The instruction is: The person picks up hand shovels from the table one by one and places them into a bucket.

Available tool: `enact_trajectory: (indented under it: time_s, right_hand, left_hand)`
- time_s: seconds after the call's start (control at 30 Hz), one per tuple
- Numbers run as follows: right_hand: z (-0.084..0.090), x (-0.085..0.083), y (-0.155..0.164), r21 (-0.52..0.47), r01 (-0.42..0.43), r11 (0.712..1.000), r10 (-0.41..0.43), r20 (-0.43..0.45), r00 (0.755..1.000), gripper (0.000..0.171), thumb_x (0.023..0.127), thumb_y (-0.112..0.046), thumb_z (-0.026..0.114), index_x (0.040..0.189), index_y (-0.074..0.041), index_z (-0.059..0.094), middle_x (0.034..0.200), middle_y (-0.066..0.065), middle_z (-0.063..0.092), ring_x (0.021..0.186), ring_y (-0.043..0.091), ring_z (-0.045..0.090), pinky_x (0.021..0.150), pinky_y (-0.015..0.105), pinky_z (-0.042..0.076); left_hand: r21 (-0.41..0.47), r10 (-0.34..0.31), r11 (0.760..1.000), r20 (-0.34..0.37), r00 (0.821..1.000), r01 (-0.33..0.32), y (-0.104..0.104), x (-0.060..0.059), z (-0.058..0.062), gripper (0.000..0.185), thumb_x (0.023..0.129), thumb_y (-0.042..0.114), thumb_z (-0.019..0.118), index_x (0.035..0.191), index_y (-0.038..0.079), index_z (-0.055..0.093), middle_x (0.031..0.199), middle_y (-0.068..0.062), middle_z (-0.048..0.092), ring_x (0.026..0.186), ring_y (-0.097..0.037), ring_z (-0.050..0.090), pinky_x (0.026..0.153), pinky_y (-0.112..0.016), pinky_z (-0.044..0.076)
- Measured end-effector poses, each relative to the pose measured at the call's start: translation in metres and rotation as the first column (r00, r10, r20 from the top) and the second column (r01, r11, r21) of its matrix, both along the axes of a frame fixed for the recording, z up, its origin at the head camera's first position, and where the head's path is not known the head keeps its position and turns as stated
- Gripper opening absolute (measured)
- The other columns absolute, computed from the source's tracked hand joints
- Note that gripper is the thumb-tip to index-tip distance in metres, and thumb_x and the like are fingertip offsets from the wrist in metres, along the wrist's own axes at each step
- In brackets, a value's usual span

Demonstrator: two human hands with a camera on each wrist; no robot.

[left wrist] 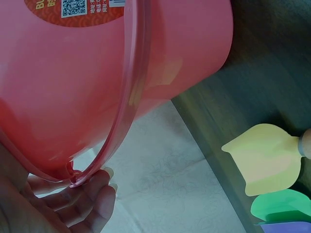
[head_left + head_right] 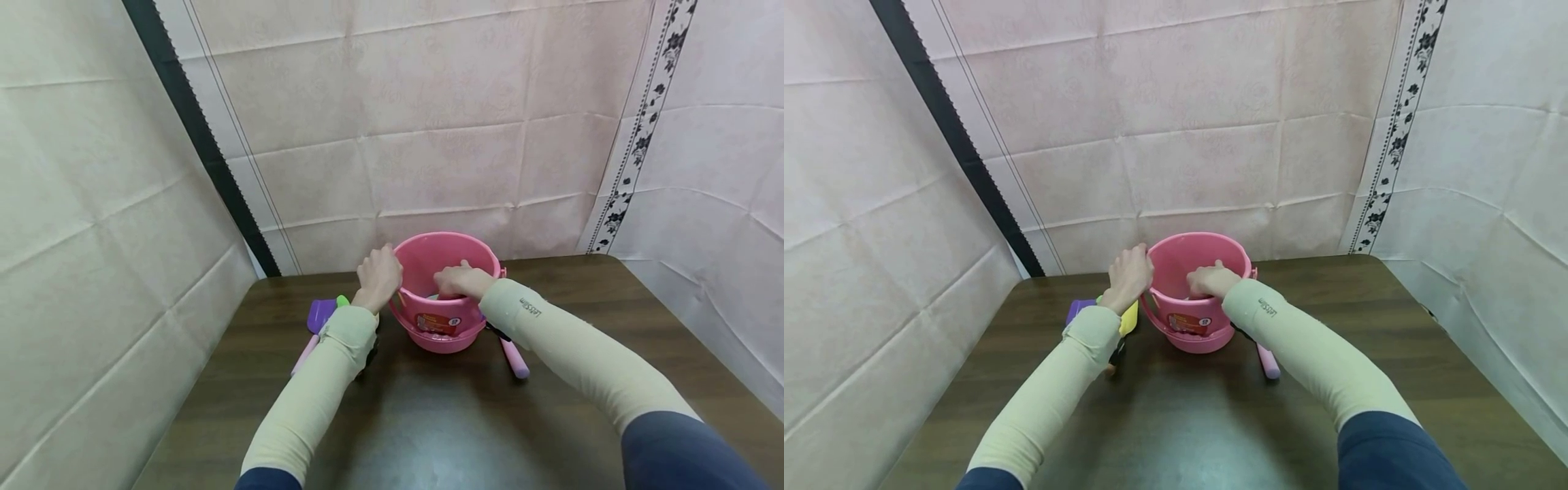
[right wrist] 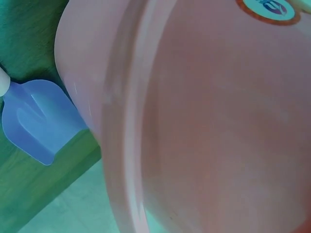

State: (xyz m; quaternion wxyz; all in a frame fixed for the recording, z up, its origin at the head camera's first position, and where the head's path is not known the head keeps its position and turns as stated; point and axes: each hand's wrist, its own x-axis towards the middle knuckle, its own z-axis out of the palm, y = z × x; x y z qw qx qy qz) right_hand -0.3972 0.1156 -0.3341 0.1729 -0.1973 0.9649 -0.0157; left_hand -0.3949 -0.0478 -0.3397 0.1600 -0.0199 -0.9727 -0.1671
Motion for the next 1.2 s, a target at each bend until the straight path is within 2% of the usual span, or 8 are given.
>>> enact_trajectory:
  time_s: [0.37,0.57,0.67,0.77,0.83,0.93,1.07,1.2]
  right_hand:
    - [0.000,0.003,0.002,-0.035,-0.015,0.999,0.015,0.015,1.000,0.012,0.088,-0.022,0.059,0.094,-0.011,0.060,0.084,0.004,0.061,0.089,0.021,0.056,0.109,0.054,0.022]
    - [0.001,0.004,0.003,-0.059,-0.026,0.998,0.026,0.008,1.000,0.012,0.087,-0.021,0.059,0.092,-0.010,0.060,0.080,0.003,0.057,0.085,0.021,0.054,0.103,0.050,0.026]
    - [0.003,0.003,0.004,-0.071,-0.038,0.997,0.034,-0.052,0.998,0.018,0.087,-0.028,0.062,0.092,-0.011,0.060,0.080,0.003,0.058,0.083,0.020,0.055,0.095,0.046,0.032]
    - [0.006,0.002,0.008,-0.123,-0.062,0.991,0.037,-0.191,0.981,0.025,0.087,-0.036,0.066,0.081,-0.012,0.060,0.072,-0.001,0.057,0.072,0.016,0.054,0.080,0.038,0.038]
    - [0.009,0.002,0.014,-0.202,-0.098,0.974,0.031,-0.310,0.950,0.031,0.086,-0.036,0.068,0.070,-0.012,0.057,0.061,-0.003,0.051,0.058,0.013,0.048,0.065,0.031,0.038]
    - [0.016,0.004,0.024,-0.358,-0.167,0.919,-0.030,-0.484,0.875,0.036,0.087,-0.029,0.067,0.058,-0.013,0.053,0.051,-0.005,0.042,0.048,0.009,0.038,0.051,0.026,0.031]
    - [0.018,0.012,0.042,-0.500,-0.215,0.839,-0.213,-0.666,0.715,0.033,0.093,-0.023,0.059,0.062,-0.013,0.054,0.053,-0.001,0.047,0.050,0.014,0.043,0.051,0.029,0.034]
    - [0.007,0.019,0.065,-0.608,-0.190,0.771,-0.425,-0.713,0.557,0.033,0.099,-0.024,0.048,0.070,-0.008,0.053,0.060,0.009,0.054,0.057,0.028,0.054,0.056,0.043,0.042]
  left_hand:
    - [0.002,0.004,1.000,-0.010,1.000,-0.004,0.000,0.001,-0.001,0.017,0.097,0.020,0.049,0.100,0.008,0.060,0.087,-0.011,0.068,0.081,-0.030,0.069,0.068,-0.045,0.055]
    - [0.006,0.008,1.000,-0.003,1.000,-0.008,0.000,0.002,0.000,0.016,0.097,0.019,0.049,0.100,0.008,0.060,0.086,-0.011,0.067,0.079,-0.029,0.069,0.067,-0.044,0.054]
    - [0.003,0.011,1.000,-0.005,1.000,-0.011,0.000,0.002,0.000,0.016,0.097,0.019,0.049,0.101,0.008,0.061,0.087,-0.011,0.068,0.080,-0.030,0.069,0.068,-0.044,0.054]
    - [-0.003,0.013,1.000,-0.003,1.000,-0.013,0.001,0.002,0.000,0.016,0.097,0.019,0.050,0.101,0.008,0.061,0.088,-0.011,0.068,0.082,-0.030,0.069,0.068,-0.044,0.055]
    - [-0.002,0.012,1.000,0.002,1.000,-0.012,0.002,0.001,-0.001,0.016,0.096,0.019,0.051,0.101,0.008,0.060,0.088,-0.011,0.068,0.082,-0.030,0.069,0.068,-0.044,0.055]
    - [0.006,0.010,1.000,0.013,1.000,-0.010,0.003,0.001,-0.001,0.015,0.096,0.019,0.051,0.101,0.008,0.060,0.089,-0.011,0.068,0.082,-0.030,0.069,0.070,-0.044,0.055]
    - [0.019,0.020,1.000,0.023,1.000,-0.021,0.001,0.001,0.000,0.015,0.095,0.019,0.052,0.103,0.009,0.060,0.091,-0.011,0.068,0.086,-0.031,0.069,0.073,-0.045,0.054]
    - [0.026,0.024,0.999,0.021,0.999,-0.024,0.001,0.000,0.002,0.015,0.095,0.019,0.053,0.103,0.008,0.061,0.091,-0.011,0.068,0.086,-0.031,0.069,0.073,-0.046,0.054]
